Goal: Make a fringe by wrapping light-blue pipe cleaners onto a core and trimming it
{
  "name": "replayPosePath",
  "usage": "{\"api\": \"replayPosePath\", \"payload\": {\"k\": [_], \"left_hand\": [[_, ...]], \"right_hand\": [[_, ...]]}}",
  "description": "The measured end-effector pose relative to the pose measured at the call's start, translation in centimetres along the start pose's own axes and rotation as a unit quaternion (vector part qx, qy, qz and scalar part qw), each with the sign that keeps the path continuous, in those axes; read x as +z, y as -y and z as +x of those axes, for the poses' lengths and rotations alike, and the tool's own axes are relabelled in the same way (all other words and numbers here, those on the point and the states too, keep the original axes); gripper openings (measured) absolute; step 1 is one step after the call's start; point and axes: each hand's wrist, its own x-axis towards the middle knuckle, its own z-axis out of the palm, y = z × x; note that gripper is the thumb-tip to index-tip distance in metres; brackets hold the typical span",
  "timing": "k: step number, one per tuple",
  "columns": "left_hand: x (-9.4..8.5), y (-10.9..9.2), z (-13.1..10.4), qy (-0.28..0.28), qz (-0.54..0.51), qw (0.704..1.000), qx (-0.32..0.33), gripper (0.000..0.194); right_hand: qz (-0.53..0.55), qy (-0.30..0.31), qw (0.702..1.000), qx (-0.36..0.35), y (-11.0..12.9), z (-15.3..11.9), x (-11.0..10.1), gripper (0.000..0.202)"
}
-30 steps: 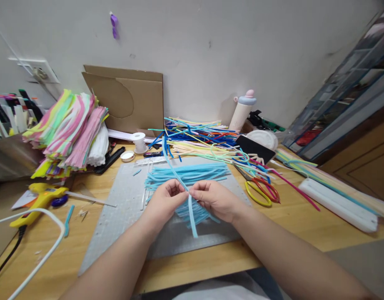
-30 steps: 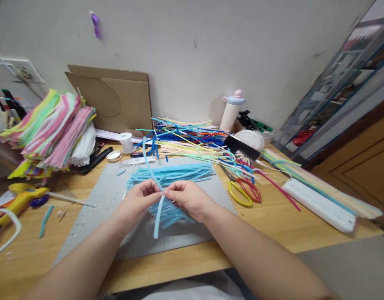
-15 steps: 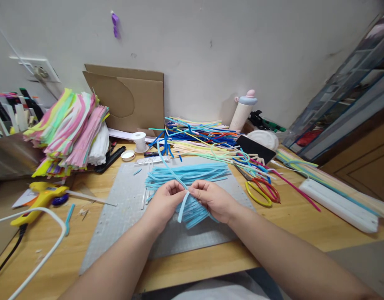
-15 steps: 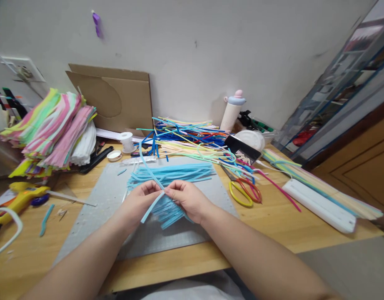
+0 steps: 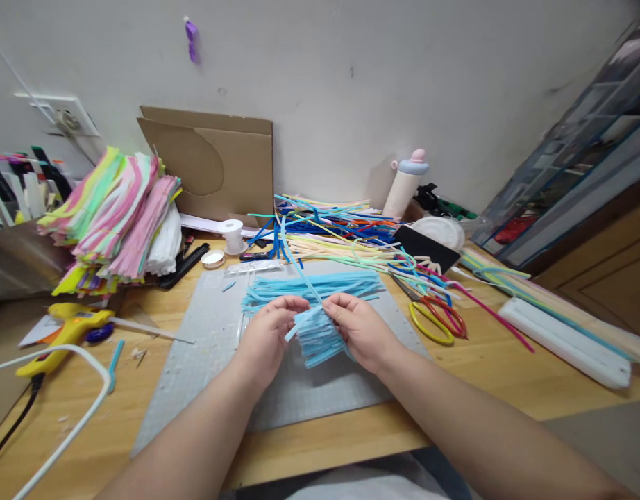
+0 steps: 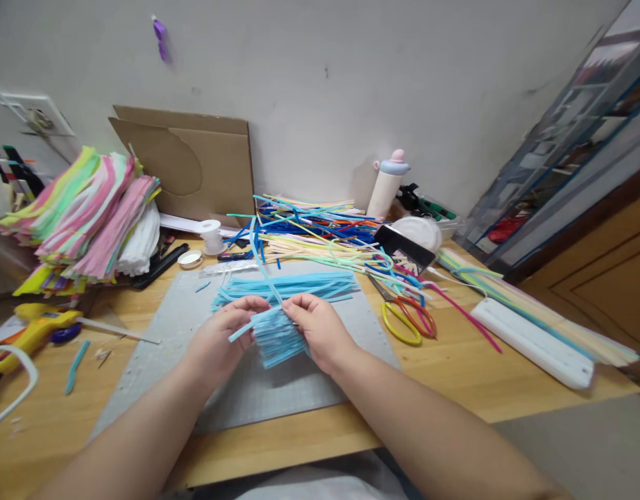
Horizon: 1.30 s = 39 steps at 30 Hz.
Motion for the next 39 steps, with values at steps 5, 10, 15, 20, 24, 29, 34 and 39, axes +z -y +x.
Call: {"api": "replayPosePath", "payload": {"k": [5, 10, 15, 20, 24, 29, 34, 39], "left_hand": [[0.2, 0.1, -0.5, 0.037, 0.018, 0.998, 0.036, 0.023], [0.6, 0.5, -0.7, -0.003, 0.114, 0.989, 0.091, 0.032], [0.1, 1.0, 0.1, -0.070, 0.170, 0.978, 0.104, 0.030], [-0.5, 1.3, 0.7, -0.088, 0.142, 0.983, 0.075, 0.034], [-0.5, 1.2, 0.7, -0.060, 0.089, 0.993, 0.047, 0.033], [-0.8, 1.2, 0.8, -0.053, 0.078, 0.994, 0.063, 0.028], [-0.8, 1.2, 0.8, -0.064, 0.119, 0.987, 0.091, 0.026], [-0.6, 1.0, 0.6, -0.065, 0.121, 0.984, 0.111, 0.026]], "right_hand": [[0.001, -0.029, 0.999, -0.032, 0.0, 0.1, 0.0, 0.029], [-0.028, -0.063, 0.995, -0.078, -0.4, 0.3, -0.2, 0.029], [-0.114, -0.082, 0.979, -0.147, -0.1, 0.0, 0.1, 0.027], [-0.176, -0.085, 0.963, -0.184, 0.3, -0.5, 0.3, 0.023], [-0.184, -0.089, 0.960, -0.192, 0.2, -0.4, 0.3, 0.021], [-0.163, -0.069, 0.968, -0.179, -0.1, -0.3, 0.2, 0.020], [-0.135, -0.063, 0.975, -0.165, -0.2, -0.1, 0.1, 0.021], [-0.104, -0.066, 0.982, -0.145, 0.0, 0.0, -0.1, 0.023]]}}
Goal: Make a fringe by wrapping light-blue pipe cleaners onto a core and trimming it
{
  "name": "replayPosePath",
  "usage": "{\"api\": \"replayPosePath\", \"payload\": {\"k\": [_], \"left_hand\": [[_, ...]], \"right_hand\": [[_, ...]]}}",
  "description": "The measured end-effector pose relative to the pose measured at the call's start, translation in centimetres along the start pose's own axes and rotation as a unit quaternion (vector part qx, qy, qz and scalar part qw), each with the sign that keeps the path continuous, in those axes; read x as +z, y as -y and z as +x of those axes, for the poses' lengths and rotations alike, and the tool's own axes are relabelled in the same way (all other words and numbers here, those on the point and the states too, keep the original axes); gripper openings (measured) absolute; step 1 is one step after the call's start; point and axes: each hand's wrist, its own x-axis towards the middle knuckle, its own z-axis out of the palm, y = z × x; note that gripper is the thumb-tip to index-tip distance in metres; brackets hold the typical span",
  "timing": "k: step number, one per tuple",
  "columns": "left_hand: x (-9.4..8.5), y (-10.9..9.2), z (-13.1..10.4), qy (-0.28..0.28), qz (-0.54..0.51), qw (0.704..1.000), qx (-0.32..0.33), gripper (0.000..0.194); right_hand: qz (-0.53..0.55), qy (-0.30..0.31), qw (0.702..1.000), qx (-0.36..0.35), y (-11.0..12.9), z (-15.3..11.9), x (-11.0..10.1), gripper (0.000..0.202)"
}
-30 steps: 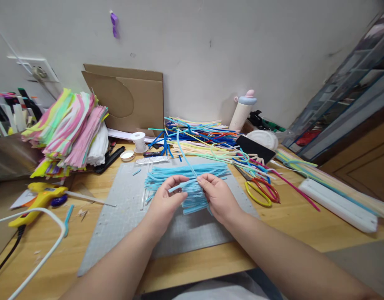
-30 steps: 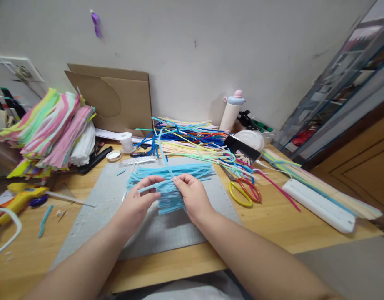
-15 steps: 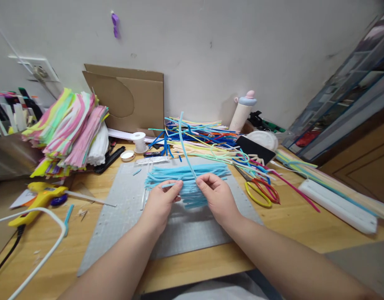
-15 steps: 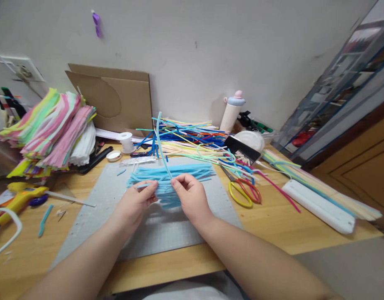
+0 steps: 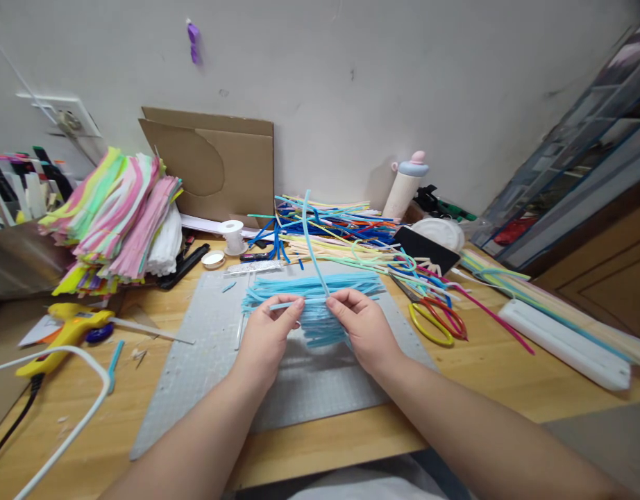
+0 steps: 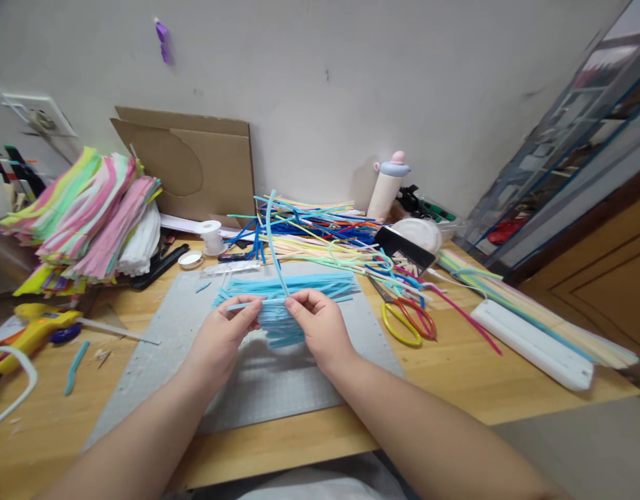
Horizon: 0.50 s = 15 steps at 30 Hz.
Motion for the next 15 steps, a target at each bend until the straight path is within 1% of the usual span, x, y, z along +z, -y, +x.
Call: {"api": "replayPosePath", "payload": {"k": [5, 9, 13, 15], "left_hand": [[-0.08, 0.05, 0.07, -0.011, -0.020, 1.000, 0.012, 0.027], [-0.13, 0.01, 0.04, -0.008, -0.031, 0.999, 0.016, 0.026], [-0.13, 0.01, 0.07, -0.011, -0.020, 1.000, -0.012, 0.025], [-0.14, 0.06, 0.12, -0.005, -0.034, 0.999, -0.025, 0.024]], "right_hand": [[0.028, 0.013, 0.999, 0.029, -0.33, 0.07, -0.15, 0.024], [0.038, 0.009, 0.999, 0.033, -0.37, 0.09, -0.13, 0.025], [0.047, 0.002, 0.998, 0.030, -0.21, 0.16, -0.10, 0.026], [0.044, -0.001, 0.999, 0.029, -0.21, 0.22, -0.09, 0.025]]}}
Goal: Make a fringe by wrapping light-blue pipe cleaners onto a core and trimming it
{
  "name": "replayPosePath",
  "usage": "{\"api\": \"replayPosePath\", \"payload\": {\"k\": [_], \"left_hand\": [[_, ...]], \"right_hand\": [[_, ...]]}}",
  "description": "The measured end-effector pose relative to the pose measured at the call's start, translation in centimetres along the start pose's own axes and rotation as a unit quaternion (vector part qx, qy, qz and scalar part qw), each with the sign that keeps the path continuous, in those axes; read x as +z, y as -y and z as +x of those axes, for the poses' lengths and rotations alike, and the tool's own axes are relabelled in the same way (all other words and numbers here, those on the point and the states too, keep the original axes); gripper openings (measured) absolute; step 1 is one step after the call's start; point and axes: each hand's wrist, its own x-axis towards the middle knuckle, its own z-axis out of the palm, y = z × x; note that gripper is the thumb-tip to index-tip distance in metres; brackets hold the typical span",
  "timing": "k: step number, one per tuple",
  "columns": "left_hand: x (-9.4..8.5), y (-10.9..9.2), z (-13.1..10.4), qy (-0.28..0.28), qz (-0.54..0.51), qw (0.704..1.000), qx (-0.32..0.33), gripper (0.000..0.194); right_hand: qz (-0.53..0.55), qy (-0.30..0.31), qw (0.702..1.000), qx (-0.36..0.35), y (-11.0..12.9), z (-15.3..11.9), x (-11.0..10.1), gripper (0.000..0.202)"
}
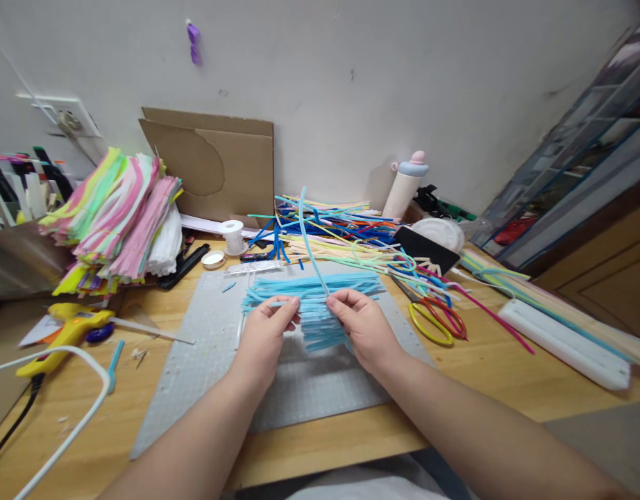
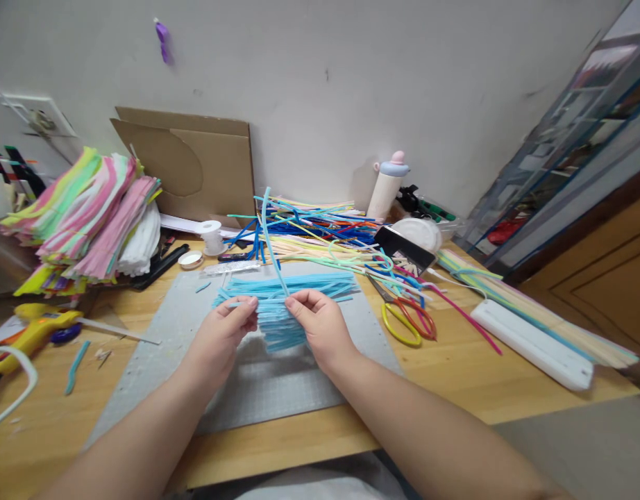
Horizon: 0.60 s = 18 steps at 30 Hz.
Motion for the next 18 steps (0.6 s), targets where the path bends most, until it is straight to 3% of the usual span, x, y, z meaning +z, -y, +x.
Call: {"api": "replayPosePath", "payload": {"k": [9, 14, 18], "left_hand": [[-0.1, -0.5, -0.1, 0.086, -0.141, 0.981, -0.100, 0.014], [-0.5, -1.2, -0.1, 0.106, -0.145, 0.977, -0.117, 0.010], [-0.7, -1.9, -0.4, 0.162, -0.139, 0.968, -0.134, 0.008]], "right_hand": [[0.011, 0.011, 1.000, -0.007, -0.3, 0.3, -0.5, 0.022], [0.011, 0.039, 0.999, 0.017, 0.8, 0.5, -0.8, 0.023], [0.056, 0.065, 0.993, 0.077, 2.0, 0.3, -0.4, 0.025]]}}
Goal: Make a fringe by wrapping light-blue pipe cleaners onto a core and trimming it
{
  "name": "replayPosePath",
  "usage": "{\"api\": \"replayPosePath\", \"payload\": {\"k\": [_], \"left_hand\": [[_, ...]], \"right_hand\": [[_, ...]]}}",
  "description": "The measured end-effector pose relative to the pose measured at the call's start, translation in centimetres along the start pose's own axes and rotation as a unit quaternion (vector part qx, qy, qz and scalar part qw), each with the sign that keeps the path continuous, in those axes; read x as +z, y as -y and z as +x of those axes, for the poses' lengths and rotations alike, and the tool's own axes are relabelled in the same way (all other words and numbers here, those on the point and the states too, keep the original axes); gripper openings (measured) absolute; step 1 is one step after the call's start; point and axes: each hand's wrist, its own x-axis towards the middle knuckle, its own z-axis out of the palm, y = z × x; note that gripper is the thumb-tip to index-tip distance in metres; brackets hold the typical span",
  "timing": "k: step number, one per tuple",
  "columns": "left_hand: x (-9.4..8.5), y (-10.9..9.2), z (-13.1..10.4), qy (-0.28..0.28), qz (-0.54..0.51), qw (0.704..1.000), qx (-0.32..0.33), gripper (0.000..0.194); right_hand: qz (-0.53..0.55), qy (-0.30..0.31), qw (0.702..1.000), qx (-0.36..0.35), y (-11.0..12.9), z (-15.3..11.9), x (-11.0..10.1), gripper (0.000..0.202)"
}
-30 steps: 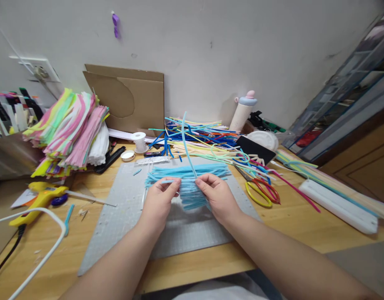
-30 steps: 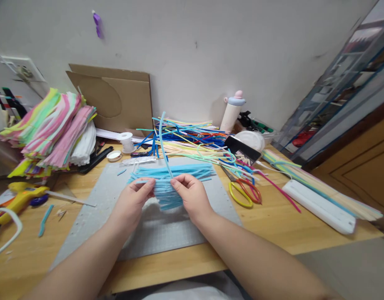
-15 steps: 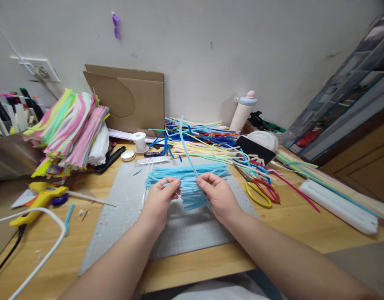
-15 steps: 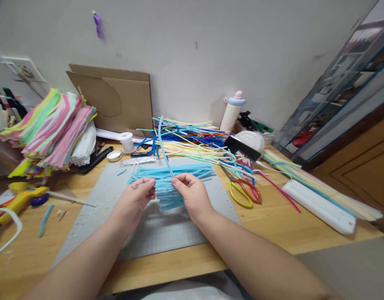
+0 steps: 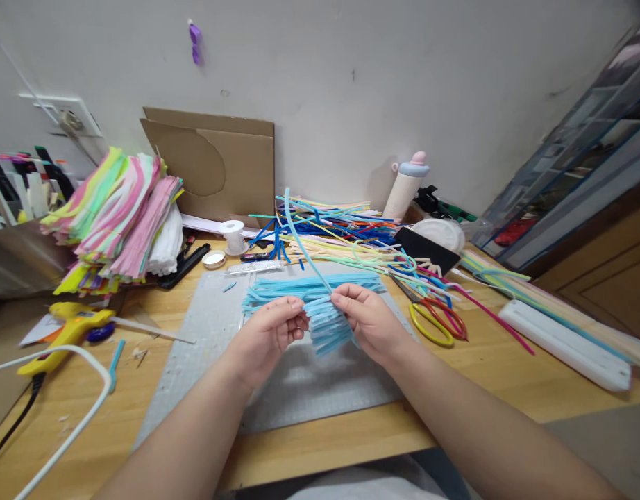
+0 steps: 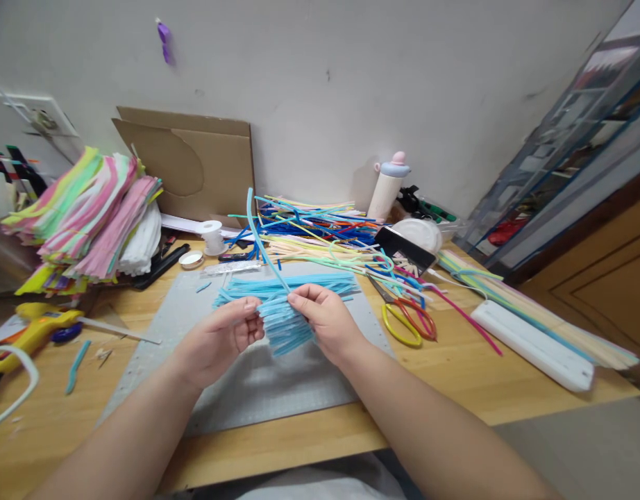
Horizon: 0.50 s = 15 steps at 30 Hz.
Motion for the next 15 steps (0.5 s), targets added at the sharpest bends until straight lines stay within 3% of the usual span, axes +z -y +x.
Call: {"api": "replayPosePath", "payload": {"k": [5, 11, 15], "left_hand": [[0.5, -0.4, -0.4, 0.021, -0.034, 0.999, -0.012, 0.021], [0.6, -0.3, 0.0, -0.091, -0.059, 0.994, 0.014, 0.030], [0.5, 0.0, 0.2, -0.097, -0.050, 0.994, 0.029, 0.032]], "right_hand": [[0.039, 0.014, 0.998, 0.036, 0.2, -0.2, 0.3, 0.027], [-0.010, -0.028, 0.999, -0.030, -0.8, 0.1, -0.1, 0.025], [-0.032, -0.054, 0.997, -0.055, -1.4, 0.2, -0.1, 0.025]]}}
